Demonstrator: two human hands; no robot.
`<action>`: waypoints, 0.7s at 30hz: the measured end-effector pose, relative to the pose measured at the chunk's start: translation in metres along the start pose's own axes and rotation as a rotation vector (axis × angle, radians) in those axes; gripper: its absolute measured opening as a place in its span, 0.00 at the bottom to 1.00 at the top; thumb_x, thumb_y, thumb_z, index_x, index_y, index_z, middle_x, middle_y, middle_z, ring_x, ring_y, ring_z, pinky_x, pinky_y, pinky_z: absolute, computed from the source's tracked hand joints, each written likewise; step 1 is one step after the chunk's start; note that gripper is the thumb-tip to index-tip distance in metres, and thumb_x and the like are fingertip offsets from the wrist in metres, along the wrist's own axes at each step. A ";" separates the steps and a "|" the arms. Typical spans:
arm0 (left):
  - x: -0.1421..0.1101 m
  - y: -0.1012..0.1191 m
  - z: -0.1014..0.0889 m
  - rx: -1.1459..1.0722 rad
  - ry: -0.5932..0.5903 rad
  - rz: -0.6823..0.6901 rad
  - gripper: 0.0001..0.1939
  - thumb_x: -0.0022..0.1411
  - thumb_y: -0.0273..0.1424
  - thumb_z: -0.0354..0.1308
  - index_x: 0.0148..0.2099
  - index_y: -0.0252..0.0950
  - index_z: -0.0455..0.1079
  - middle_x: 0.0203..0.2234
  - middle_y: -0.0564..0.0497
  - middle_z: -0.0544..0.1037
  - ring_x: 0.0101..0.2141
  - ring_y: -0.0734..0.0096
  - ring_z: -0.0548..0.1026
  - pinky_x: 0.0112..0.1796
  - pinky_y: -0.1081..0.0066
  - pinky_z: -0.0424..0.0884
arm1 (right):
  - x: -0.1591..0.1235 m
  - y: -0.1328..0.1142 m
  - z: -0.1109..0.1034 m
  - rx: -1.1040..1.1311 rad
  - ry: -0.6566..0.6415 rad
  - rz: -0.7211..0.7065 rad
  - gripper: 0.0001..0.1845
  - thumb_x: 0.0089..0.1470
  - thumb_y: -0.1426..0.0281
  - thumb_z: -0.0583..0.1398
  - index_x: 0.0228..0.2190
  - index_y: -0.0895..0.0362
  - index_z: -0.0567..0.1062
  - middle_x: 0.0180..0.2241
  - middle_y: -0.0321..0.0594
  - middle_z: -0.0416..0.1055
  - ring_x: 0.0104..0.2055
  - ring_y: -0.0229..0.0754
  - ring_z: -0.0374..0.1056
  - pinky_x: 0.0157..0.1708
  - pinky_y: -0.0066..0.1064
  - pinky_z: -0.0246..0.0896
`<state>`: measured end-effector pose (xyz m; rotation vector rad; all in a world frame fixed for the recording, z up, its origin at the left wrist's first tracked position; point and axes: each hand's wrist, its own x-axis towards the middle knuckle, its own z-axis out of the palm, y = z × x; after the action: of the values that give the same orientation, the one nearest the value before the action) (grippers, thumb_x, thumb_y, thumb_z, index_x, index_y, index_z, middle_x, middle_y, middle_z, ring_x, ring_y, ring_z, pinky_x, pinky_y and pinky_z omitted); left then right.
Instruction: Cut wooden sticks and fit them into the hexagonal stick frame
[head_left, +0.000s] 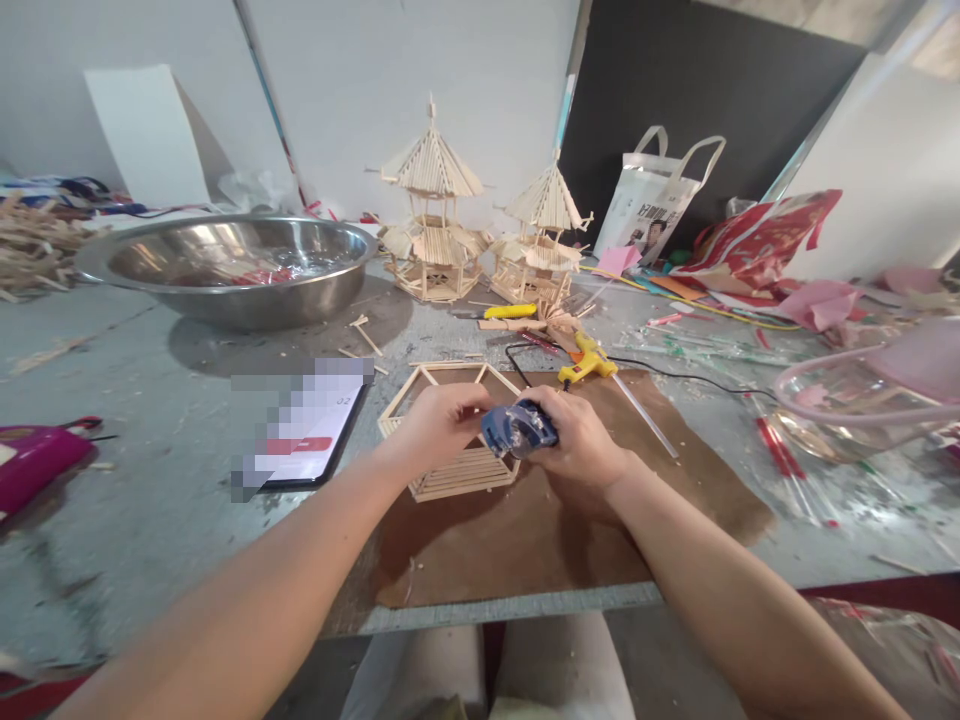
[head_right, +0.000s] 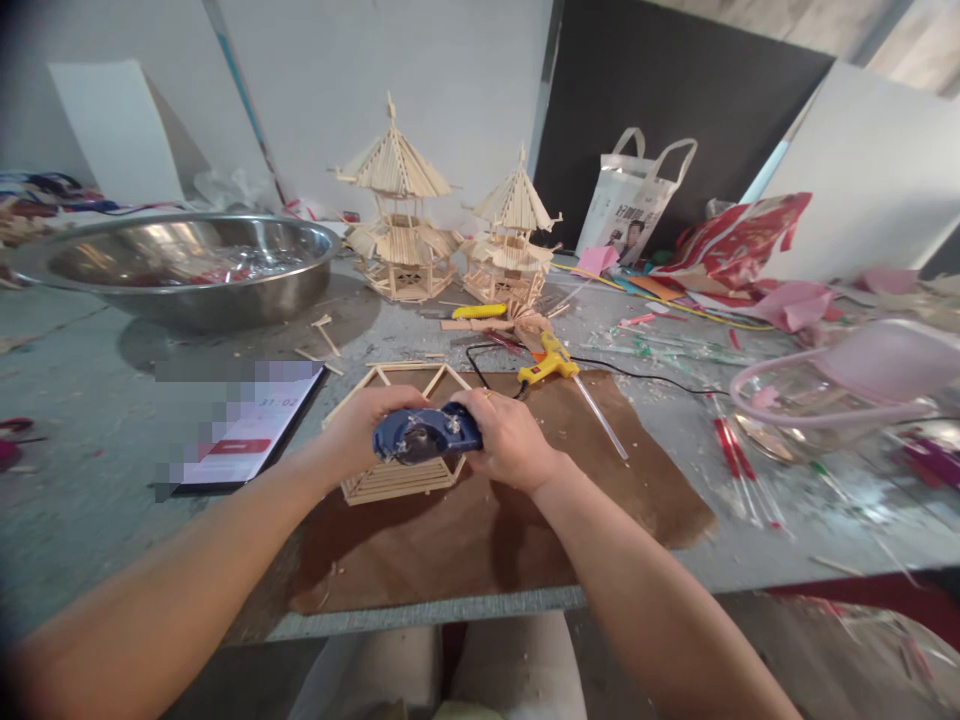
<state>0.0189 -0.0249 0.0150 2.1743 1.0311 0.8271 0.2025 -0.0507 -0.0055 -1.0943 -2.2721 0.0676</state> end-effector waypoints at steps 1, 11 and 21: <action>-0.001 0.000 -0.001 0.105 -0.003 0.053 0.04 0.46 0.27 0.54 0.26 0.34 0.69 0.21 0.52 0.73 0.25 0.73 0.69 0.29 0.73 0.63 | 0.000 0.000 0.000 0.000 -0.021 -0.005 0.20 0.37 0.75 0.55 0.38 0.57 0.62 0.33 0.41 0.70 0.34 0.41 0.65 0.34 0.30 0.58; 0.000 -0.017 0.008 0.162 0.126 0.043 0.11 0.55 0.31 0.48 0.31 0.35 0.71 0.21 0.52 0.74 0.24 0.74 0.69 0.27 0.75 0.64 | 0.006 0.007 0.001 -0.058 0.036 0.204 0.25 0.38 0.72 0.55 0.42 0.59 0.61 0.40 0.47 0.66 0.42 0.47 0.62 0.41 0.36 0.57; 0.001 -0.023 0.010 -0.129 0.199 0.092 0.12 0.56 0.35 0.49 0.33 0.34 0.71 0.25 0.52 0.74 0.28 0.73 0.71 0.31 0.75 0.67 | 0.006 0.012 0.001 -0.122 -0.070 0.341 0.26 0.37 0.72 0.56 0.43 0.57 0.63 0.40 0.45 0.68 0.41 0.47 0.64 0.39 0.37 0.58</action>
<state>0.0166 -0.0140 -0.0080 2.0739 0.9493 1.1399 0.2071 -0.0383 -0.0071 -1.5578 -2.1497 0.1072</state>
